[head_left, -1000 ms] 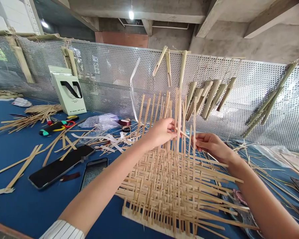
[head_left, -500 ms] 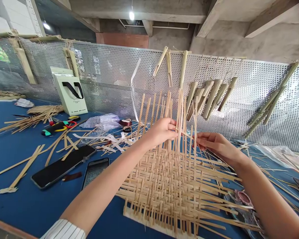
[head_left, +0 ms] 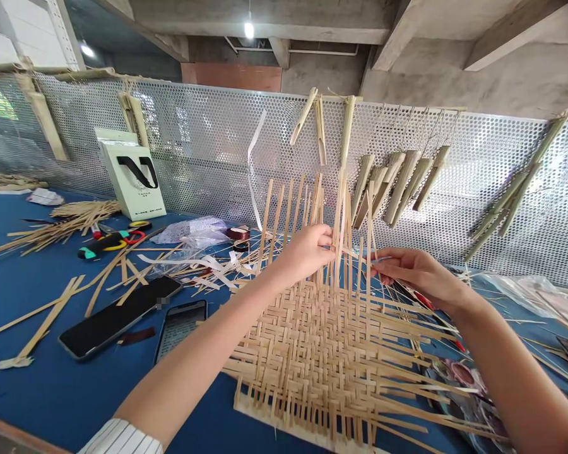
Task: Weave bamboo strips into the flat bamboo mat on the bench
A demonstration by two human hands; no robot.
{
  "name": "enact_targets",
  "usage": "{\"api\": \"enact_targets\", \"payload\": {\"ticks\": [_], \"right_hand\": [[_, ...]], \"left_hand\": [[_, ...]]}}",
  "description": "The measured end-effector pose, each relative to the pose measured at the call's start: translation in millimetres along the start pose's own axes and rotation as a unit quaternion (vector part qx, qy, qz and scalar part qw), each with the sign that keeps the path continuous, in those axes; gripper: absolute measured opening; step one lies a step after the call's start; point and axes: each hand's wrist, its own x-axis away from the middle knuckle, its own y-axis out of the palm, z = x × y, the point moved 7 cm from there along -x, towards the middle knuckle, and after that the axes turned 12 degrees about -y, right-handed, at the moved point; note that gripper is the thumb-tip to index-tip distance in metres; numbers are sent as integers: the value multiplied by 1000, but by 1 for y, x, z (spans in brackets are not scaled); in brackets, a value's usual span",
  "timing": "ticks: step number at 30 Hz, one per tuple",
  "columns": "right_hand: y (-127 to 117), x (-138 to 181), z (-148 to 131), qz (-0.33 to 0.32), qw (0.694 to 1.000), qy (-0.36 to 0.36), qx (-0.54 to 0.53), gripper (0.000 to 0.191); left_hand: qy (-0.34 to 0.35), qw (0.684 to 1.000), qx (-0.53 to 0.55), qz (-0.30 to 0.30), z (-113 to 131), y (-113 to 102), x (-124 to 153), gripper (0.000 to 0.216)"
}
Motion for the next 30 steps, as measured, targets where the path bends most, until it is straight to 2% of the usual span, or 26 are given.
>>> {"api": "enact_targets", "payload": {"ticks": [3, 7, 16, 19, 25, 30], "right_hand": [[-5, 1, 2, 5, 1000, -2, -5, 27], [-5, 2, 4, 11, 1000, -4, -12, 24], [-4, 1, 1, 55, 998, 8, 19, 26], [-2, 1, -1, 43, 999, 6, 22, 26], [6, 6, -10, -27, 1000, 8, 1, 28], [1, 7, -6, 16, 998, 55, -16, 41]], "left_hand": [[-10, 1000, -9, 26, -2, 0, 0, 26], [-10, 999, -10, 32, -3, 3, 0, 23], [-48, 995, 86, -30, 4, 3, 5, 25], [-62, 992, 101, -46, 6, 5, 7, 26], [-68, 990, 111, -51, 9, 3, 11, 29], [-45, 990, 113, -74, 12, 2, 13, 24]]}}
